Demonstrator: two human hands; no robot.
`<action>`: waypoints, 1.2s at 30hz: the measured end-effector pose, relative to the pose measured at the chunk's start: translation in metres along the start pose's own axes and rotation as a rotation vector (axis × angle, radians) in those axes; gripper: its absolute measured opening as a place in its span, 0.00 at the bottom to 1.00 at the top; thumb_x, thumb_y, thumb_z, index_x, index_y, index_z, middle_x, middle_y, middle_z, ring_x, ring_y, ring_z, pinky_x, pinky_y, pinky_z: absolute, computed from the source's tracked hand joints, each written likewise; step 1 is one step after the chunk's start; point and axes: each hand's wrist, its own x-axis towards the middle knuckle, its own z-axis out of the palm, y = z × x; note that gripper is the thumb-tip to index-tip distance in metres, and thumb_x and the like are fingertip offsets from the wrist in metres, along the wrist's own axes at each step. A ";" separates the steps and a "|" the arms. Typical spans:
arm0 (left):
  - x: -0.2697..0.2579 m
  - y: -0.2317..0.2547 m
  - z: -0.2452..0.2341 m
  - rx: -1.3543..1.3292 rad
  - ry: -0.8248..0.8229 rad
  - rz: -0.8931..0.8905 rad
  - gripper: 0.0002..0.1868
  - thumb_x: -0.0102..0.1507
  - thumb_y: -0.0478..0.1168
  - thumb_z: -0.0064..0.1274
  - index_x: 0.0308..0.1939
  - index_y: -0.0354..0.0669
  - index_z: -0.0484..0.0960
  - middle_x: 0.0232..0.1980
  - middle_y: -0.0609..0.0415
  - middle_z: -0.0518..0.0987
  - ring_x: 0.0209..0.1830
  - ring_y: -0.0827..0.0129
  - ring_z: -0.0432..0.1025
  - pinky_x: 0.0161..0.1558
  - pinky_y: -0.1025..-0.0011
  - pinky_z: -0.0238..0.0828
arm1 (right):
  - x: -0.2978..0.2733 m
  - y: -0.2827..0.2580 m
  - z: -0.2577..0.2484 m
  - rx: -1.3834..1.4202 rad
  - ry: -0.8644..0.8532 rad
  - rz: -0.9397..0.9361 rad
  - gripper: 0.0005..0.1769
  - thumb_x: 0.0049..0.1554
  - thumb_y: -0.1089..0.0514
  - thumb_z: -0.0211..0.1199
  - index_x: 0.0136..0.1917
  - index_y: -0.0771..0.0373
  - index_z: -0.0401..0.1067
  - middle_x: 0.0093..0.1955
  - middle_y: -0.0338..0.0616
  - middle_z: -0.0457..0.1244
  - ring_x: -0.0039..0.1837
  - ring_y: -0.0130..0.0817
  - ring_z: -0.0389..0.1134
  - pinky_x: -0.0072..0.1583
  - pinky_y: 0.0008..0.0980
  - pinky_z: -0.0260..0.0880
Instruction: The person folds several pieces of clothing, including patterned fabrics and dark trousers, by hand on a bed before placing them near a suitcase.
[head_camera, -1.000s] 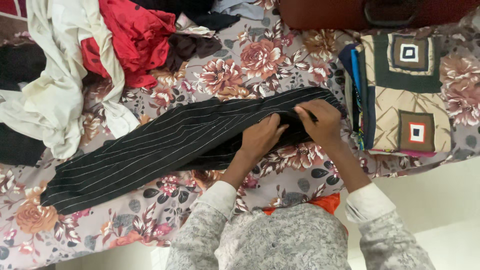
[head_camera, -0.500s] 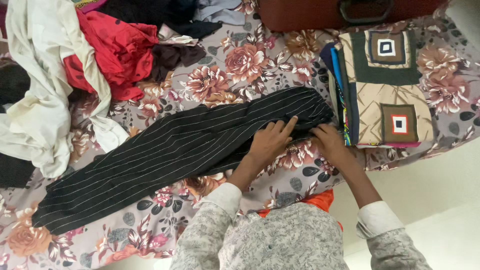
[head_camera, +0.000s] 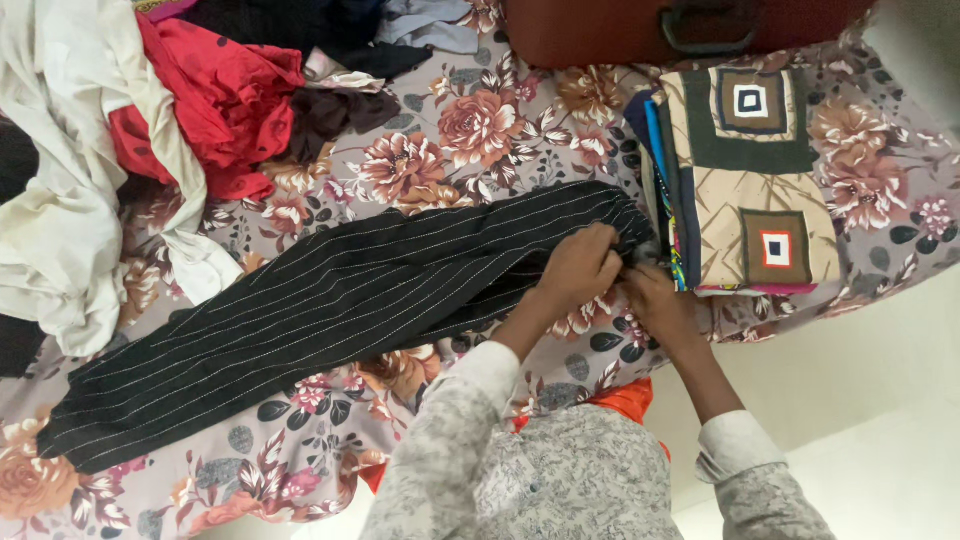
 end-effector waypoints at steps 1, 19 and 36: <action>-0.007 0.000 -0.009 -0.002 -0.030 0.051 0.12 0.63 0.42 0.50 0.47 0.39 0.77 0.50 0.46 0.77 0.50 0.50 0.74 0.53 0.55 0.71 | 0.000 0.006 0.004 -0.071 -0.050 0.076 0.10 0.54 0.67 0.63 0.51 0.63 0.75 0.50 0.51 0.67 0.56 0.52 0.69 0.56 0.44 0.70; -0.048 0.018 0.022 0.429 -0.123 0.324 0.23 0.56 0.44 0.59 0.55 0.43 0.79 0.67 0.50 0.73 0.55 0.60 0.71 0.49 0.59 0.70 | 0.012 -0.058 -0.037 0.172 0.287 0.177 0.23 0.62 0.53 0.63 0.67 0.64 0.67 0.69 0.60 0.64 0.67 0.57 0.66 0.62 0.44 0.67; -0.055 0.024 0.018 0.327 -0.159 0.217 0.15 0.59 0.41 0.58 0.48 0.43 0.79 0.64 0.48 0.75 0.56 0.57 0.73 0.52 0.57 0.71 | 0.122 0.048 0.046 0.727 0.016 0.541 0.44 0.51 0.62 0.76 0.73 0.59 0.54 0.56 0.43 0.62 0.59 0.32 0.63 0.61 0.32 0.65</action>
